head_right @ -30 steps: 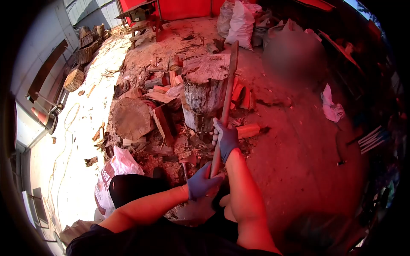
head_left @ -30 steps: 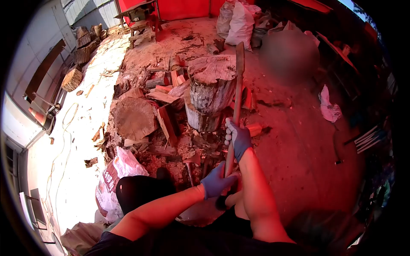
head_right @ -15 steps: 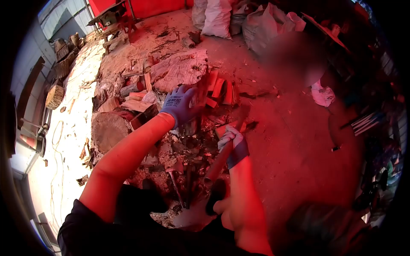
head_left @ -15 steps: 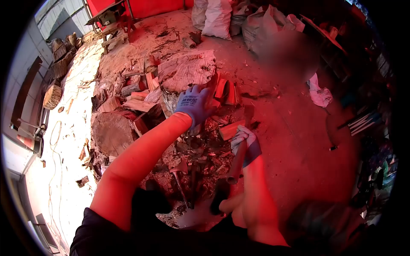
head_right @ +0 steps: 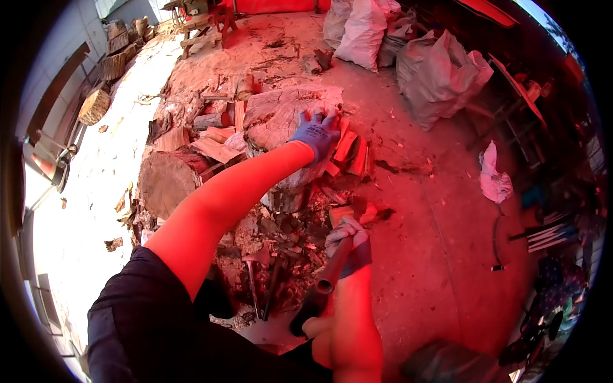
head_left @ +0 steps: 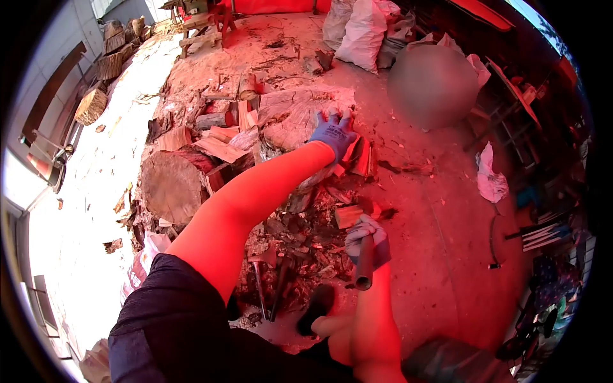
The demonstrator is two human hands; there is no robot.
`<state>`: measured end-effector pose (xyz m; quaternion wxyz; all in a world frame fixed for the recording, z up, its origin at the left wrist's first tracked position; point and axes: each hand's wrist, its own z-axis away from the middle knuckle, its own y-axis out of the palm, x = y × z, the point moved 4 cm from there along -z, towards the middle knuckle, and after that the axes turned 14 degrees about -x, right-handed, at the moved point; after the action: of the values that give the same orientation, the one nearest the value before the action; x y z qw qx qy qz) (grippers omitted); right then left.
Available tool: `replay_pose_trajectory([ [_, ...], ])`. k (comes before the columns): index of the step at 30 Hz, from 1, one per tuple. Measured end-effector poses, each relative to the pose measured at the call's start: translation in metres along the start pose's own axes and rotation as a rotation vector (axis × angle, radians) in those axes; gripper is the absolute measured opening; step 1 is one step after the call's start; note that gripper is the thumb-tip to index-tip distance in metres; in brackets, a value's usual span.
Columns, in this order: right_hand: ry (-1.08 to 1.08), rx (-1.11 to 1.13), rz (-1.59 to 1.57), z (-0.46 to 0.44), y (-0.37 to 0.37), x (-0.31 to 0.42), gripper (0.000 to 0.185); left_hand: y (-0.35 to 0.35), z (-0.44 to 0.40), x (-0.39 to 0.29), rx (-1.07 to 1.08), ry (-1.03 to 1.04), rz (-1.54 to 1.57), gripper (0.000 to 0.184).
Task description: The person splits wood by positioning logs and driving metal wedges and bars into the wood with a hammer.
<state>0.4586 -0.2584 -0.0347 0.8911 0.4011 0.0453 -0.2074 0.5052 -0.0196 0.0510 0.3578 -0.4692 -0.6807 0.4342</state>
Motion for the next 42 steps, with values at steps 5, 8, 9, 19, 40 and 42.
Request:
replay_pose_trajectory([
  [5,0.016,0.095,-0.040,0.003,0.011,0.004,0.032,-0.002,0.028,0.016,-0.162,0.228,0.140,0.029],
  [8,0.016,0.110,-0.083,0.004,0.022,0.006,0.033,0.003,0.032,0.025,-0.180,0.342,0.174,0.025],
  [9,0.030,0.061,-0.085,0.007,0.024,0.008,0.033,0.002,0.034,0.028,-0.157,0.407,0.172,0.023],
  [19,0.133,0.145,-0.165,0.004,0.020,0.022,0.035,-0.034,0.078,0.104,-0.170,0.672,0.338,0.021],
  [40,0.053,0.064,-0.053,-0.002,0.007,0.020,0.033,0.001,-0.025,-0.003,0.074,-0.040,0.076,0.054],
  [42,0.038,0.071,-0.067,-0.003,0.008,0.019,0.029,-0.012,-0.004,-0.011,0.147,0.128,0.162,0.049],
])
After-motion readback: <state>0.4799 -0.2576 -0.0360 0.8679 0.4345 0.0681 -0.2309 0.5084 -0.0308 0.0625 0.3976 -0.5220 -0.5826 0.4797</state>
